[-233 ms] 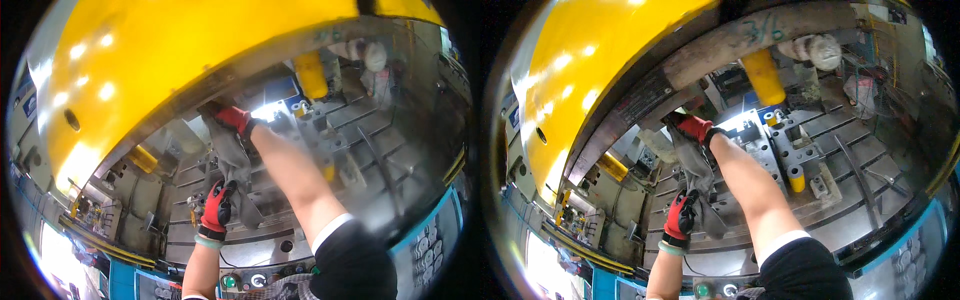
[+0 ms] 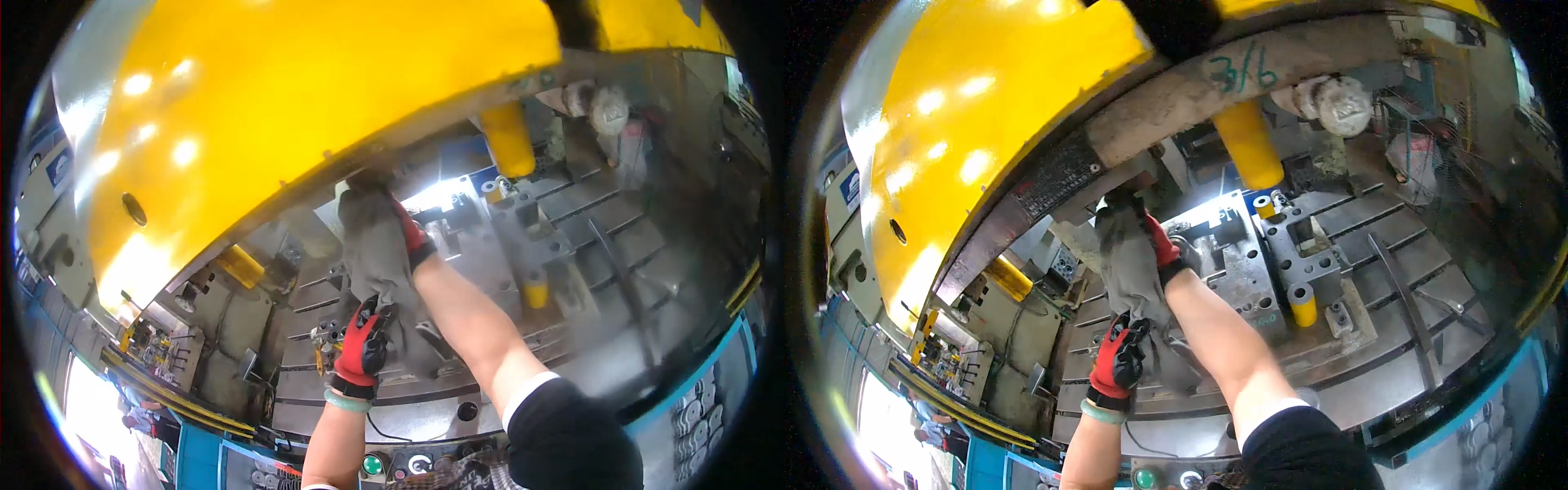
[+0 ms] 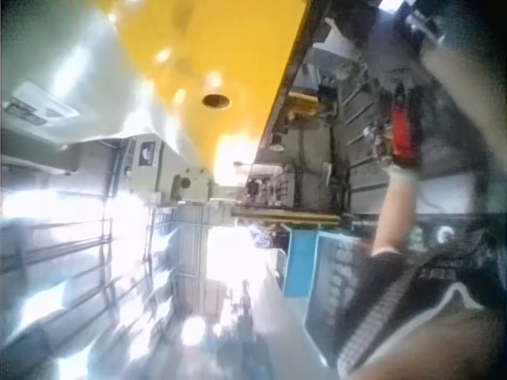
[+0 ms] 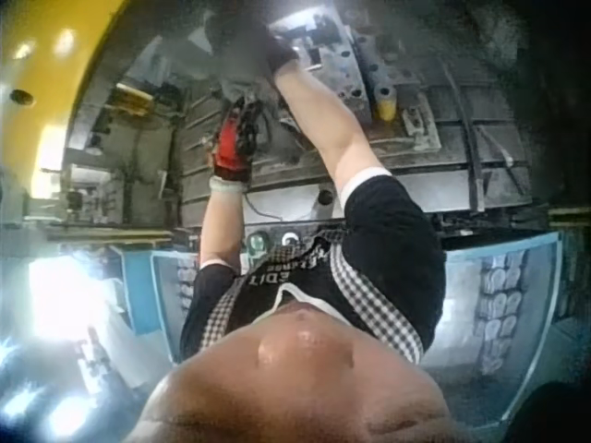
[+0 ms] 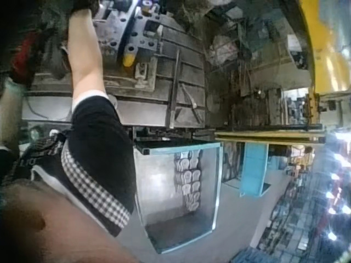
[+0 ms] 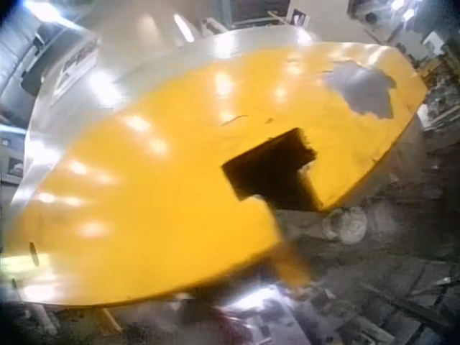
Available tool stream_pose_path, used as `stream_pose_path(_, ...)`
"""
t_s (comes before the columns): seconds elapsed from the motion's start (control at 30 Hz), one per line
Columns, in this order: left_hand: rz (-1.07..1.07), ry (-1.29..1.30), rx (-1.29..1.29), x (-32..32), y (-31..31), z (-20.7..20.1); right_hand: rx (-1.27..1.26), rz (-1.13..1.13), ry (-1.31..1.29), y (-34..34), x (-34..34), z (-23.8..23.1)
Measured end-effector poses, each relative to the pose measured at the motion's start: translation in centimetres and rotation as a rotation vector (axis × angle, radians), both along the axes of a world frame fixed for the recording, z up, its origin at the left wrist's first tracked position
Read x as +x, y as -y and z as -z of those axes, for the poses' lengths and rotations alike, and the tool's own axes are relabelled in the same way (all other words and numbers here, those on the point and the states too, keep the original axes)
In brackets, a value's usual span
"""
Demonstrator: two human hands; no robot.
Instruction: Operating a large hydraulic press to shape metal parts and stacking the finished components.
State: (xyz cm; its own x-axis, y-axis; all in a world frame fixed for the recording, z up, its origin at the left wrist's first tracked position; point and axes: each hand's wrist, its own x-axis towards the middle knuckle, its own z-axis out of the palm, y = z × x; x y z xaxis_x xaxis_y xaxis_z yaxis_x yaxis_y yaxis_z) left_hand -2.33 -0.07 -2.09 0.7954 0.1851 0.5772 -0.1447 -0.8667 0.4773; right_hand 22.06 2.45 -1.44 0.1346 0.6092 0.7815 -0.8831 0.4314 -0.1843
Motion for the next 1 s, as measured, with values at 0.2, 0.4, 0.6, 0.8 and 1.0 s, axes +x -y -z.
stream_pose_path(0.2,-0.031,0.099,0.089,-3.0,0.4,-0.4,-0.136,0.067,-0.106,-0.6,-2.9,1.3)
stream_pose_path(0.4,0.147,0.116,-0.309,-1.6,0.4,-2.1,-0.274,0.268,-0.150,-0.3,-1.6,-0.2)
stream_pose_path(0.6,0.154,0.006,-1.097,-2.2,-2.5,0.6,-0.520,0.989,0.033,-0.1,-0.1,-1.1)
stream_pose_path(0.8,0.129,0.022,-0.952,0.1,-0.2,-3.6,-0.991,3.088,1.409,-0.3,10.4,-1.2)
stream_pose_path(1.0,0.103,0.285,-0.622,8.6,1.3,-0.5,-0.664,2.749,1.830,-2.3,21.9,-0.2)
